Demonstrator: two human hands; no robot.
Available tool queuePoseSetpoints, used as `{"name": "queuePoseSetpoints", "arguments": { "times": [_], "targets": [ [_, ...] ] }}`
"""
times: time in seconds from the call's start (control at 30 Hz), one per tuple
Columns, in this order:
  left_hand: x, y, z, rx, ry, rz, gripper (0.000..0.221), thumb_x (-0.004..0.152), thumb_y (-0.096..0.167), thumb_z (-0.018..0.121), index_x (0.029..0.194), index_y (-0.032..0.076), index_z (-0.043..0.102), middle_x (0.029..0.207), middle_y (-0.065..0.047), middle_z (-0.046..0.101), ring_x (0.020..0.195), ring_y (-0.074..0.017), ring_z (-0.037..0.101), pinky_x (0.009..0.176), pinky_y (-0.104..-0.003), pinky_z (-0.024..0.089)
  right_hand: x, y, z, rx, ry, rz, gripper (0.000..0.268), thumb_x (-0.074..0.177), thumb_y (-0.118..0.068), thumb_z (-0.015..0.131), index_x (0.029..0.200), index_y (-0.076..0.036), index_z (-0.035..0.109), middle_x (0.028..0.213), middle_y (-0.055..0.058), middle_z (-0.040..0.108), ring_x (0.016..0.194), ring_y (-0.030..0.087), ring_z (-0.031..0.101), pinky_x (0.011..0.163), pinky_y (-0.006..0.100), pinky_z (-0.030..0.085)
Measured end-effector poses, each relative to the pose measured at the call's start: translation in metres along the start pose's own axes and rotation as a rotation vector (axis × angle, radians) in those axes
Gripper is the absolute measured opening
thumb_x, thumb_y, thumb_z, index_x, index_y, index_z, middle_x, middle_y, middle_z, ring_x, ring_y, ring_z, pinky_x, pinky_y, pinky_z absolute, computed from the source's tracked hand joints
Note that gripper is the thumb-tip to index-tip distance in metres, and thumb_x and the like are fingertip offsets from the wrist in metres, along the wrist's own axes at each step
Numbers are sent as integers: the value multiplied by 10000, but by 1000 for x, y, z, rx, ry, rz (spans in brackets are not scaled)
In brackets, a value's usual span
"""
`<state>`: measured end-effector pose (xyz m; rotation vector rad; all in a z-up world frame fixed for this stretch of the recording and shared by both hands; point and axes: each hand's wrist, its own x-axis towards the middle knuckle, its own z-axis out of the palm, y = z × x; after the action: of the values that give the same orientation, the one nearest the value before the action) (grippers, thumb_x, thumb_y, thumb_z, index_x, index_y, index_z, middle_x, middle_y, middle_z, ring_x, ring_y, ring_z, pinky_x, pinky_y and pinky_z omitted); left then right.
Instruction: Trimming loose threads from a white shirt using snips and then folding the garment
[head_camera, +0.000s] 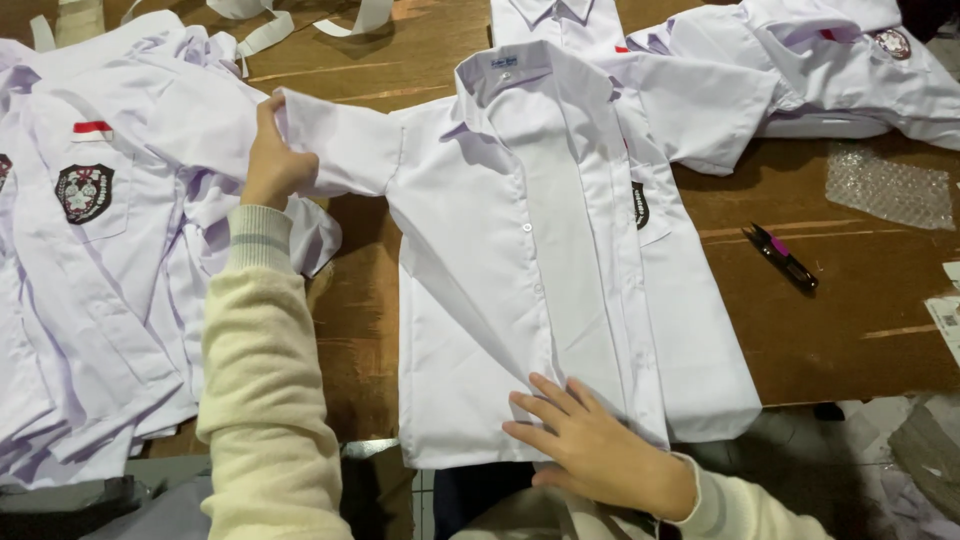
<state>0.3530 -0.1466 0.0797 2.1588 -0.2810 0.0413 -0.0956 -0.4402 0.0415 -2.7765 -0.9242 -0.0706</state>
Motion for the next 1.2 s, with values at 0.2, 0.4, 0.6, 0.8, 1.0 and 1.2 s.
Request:
{"name": "queuePoseSetpoints", "arguments": {
  "times": [0.2, 0.4, 0.6, 0.8, 1.0, 1.2],
  "targets": [
    [-4, -20, 21, 330, 404, -128, 666, 777, 94, 687, 1322, 160, 309, 1414, -200, 160, 1106, -502, 454, 1041, -528, 365, 17, 64, -87, 330, -168, 89, 658, 930, -457, 719, 1471, -138, 524, 1515, 79, 551, 1432, 285, 441, 1146, 570, 272],
    [28, -5, 83, 399, 419, 417, 406, 810, 93, 846, 1123, 69, 590, 1057, -171, 579, 995, -458, 600, 875, -572, 455, 69, 212, -107, 467, 328, 615, 600, 921, -303, 744, 1428, -70, 525, 1298, 215, 639, 1184, 451, 646, 917, 566, 557],
    [65, 15, 173, 460, -7, 283, 128, 919, 114, 660, 1037, 156, 678, 900, -82, 686, 955, -337, 721, 837, -458, 576, 134, 362, -65, 279, 707, 576, 606, 963, -258, 835, 1392, -13, 484, 1259, 196, 496, 1201, 378, 621, 843, 338, 607],
    [68, 59, 206, 310, 3, 107, 690, 923, 709, 567, 940, 29, 684, 934, -249, 713, 1004, -464, 710, 877, -577, 550, 183, 387, -55, 12, 532, 721, 491, 894, -292, 811, 1255, -73, 561, 1041, 157, 646, 990, 409, 716, 789, 525, 606],
    [98, 40, 261, 313, 173, 174, 258, 823, 185, 668, 1002, 28, 568, 932, -201, 666, 905, -463, 725, 786, -565, 608, 232, 347, -31, -38, 589, 776, 256, 861, -164, 659, 1060, -138, 501, 849, 196, 732, 828, 447, 751, 724, 537, 611],
    [83, 48, 246, 211, 87, 115, 309, 863, 227, 610, 1092, 38, 526, 1037, -219, 641, 1019, -477, 696, 866, -578, 581, 224, 310, -32, 486, 208, 451, 402, 918, -148, 666, 1288, -2, 613, 833, 175, 769, 667, 270, 753, 684, 424, 591]
  ]
}}
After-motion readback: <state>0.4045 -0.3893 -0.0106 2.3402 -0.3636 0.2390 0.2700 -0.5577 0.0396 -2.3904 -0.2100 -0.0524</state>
